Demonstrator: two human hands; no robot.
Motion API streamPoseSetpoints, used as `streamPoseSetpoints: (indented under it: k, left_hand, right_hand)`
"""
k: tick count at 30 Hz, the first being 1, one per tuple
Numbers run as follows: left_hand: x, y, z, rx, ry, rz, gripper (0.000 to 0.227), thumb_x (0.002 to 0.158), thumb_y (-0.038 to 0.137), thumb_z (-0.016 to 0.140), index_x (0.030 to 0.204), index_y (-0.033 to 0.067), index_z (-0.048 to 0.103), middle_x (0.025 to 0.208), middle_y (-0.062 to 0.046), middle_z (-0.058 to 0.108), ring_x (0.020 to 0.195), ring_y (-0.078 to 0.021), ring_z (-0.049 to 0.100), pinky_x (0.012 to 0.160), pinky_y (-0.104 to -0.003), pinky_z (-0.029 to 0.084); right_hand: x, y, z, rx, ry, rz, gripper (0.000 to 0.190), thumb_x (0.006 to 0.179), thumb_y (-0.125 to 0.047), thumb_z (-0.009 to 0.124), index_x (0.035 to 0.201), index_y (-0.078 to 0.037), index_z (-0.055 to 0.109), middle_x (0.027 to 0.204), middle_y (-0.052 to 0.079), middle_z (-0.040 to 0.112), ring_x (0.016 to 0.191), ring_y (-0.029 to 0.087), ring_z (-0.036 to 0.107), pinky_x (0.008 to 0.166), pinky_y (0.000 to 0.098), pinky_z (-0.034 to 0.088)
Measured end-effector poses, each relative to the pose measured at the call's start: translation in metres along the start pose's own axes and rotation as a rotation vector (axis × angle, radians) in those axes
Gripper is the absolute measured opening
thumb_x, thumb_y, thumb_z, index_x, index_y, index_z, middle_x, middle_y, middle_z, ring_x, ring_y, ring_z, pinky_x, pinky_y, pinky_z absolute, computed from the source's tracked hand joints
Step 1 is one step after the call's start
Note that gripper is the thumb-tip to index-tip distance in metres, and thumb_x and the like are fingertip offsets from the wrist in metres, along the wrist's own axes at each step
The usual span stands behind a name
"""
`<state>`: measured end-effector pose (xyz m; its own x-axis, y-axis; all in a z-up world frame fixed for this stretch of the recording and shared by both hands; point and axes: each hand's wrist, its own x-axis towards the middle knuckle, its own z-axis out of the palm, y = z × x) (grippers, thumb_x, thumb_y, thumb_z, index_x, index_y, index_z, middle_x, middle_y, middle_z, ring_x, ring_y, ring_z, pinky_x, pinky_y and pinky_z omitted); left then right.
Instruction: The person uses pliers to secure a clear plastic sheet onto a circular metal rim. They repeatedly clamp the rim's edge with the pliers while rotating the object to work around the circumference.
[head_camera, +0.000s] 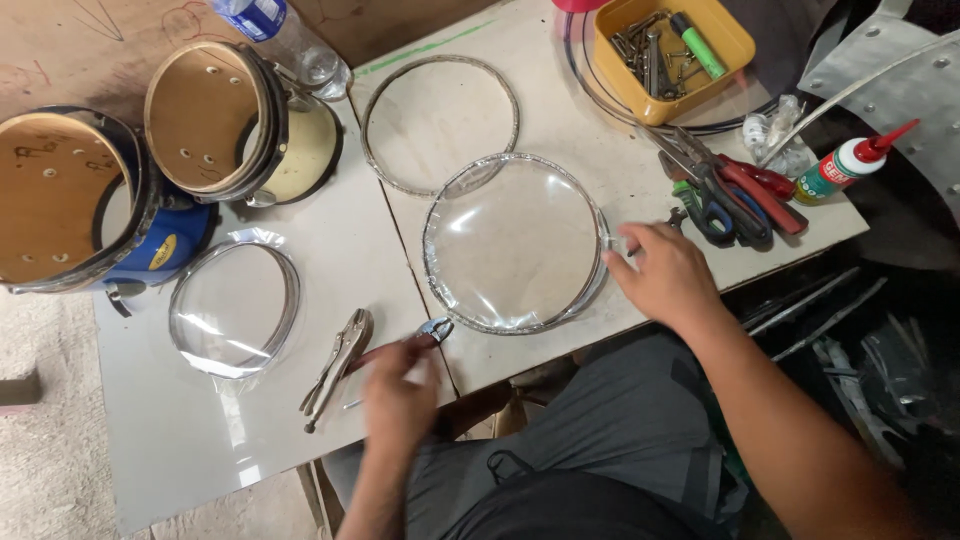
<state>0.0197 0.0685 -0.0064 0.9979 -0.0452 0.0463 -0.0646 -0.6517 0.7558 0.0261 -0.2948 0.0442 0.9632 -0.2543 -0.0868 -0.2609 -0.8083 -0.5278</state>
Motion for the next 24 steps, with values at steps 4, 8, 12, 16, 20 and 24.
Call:
streamPoseSetpoints:
  k: [4,8,12,16,20,24]
  left_hand:
    - [-0.017,0.054,0.027,-0.112,-0.414,-0.102,0.021,0.086,0.025,0.070,0.102,0.0149,0.080,0.078,0.000,0.080,0.062,-0.0089,0.064,0.065,-0.026,0.053]
    - [-0.018,0.059,0.027,-0.029,-0.388,-0.105,0.033,0.083,0.033,0.070,0.111,0.0160,0.075,0.096,-0.002,0.081,0.091,-0.0199,0.077,0.082,-0.035,0.058]
    - [-0.012,0.060,0.017,-0.115,-0.459,-0.304,0.049,0.085,0.038,0.067,0.127,0.0120,0.069,0.107,-0.004,0.081,0.106,-0.0183,0.076,0.090,-0.032,0.058]
    - [-0.011,0.059,0.020,-0.286,-0.330,-0.372,0.048,0.084,0.024,0.075,0.128,0.0041,0.069,0.108,-0.019,0.079,0.103,-0.0349,0.076,0.090,-0.045,0.059]
    - [-0.010,0.052,0.027,-0.345,-0.276,-0.361,0.041,0.086,0.021,0.074,0.123,0.0047,0.070,0.108,-0.015,0.079,0.097,-0.0305,0.077,0.087,-0.042,0.060]
    - [-0.014,0.065,0.036,-0.356,-0.417,-0.399,0.030,0.087,0.026,0.074,0.109,0.0064,0.080,0.088,-0.015,0.080,0.082,-0.0285,0.077,0.076,-0.039,0.060]
  right_hand:
    - [0.039,0.020,0.029,-0.074,-0.028,0.001,0.043,0.092,-0.043,0.064,0.122,-0.012,0.071,0.108,0.008,0.069,0.100,0.033,0.065,0.087,0.0456,0.049]
    - [0.019,0.019,0.031,-0.017,0.059,-0.030,0.035,0.090,-0.039,0.072,0.101,-0.007,0.079,0.094,0.011,0.077,0.089,0.030,0.072,0.080,0.0423,0.054]
    - [-0.017,0.017,0.031,0.090,-0.022,0.214,0.032,0.090,-0.042,0.072,0.086,-0.011,0.079,0.083,0.007,0.077,0.084,0.025,0.072,0.074,0.0400,0.051]
    - [-0.052,0.023,0.049,0.298,0.051,0.249,0.027,0.091,-0.027,0.076,0.090,0.000,0.077,0.056,0.013,0.070,0.049,0.022,0.070,0.051,0.0299,0.055]
    - [-0.075,0.017,0.058,0.545,-0.064,0.299,0.024,0.091,-0.019,0.073,0.082,0.002,0.075,0.051,0.017,0.069,0.043,0.023,0.070,0.045,0.0286,0.055]
    - [-0.078,0.011,0.057,0.654,-0.128,0.323,0.030,0.095,-0.018,0.069,0.079,0.007,0.074,0.053,0.021,0.069,0.038,0.025,0.066,0.039,0.0320,0.054]
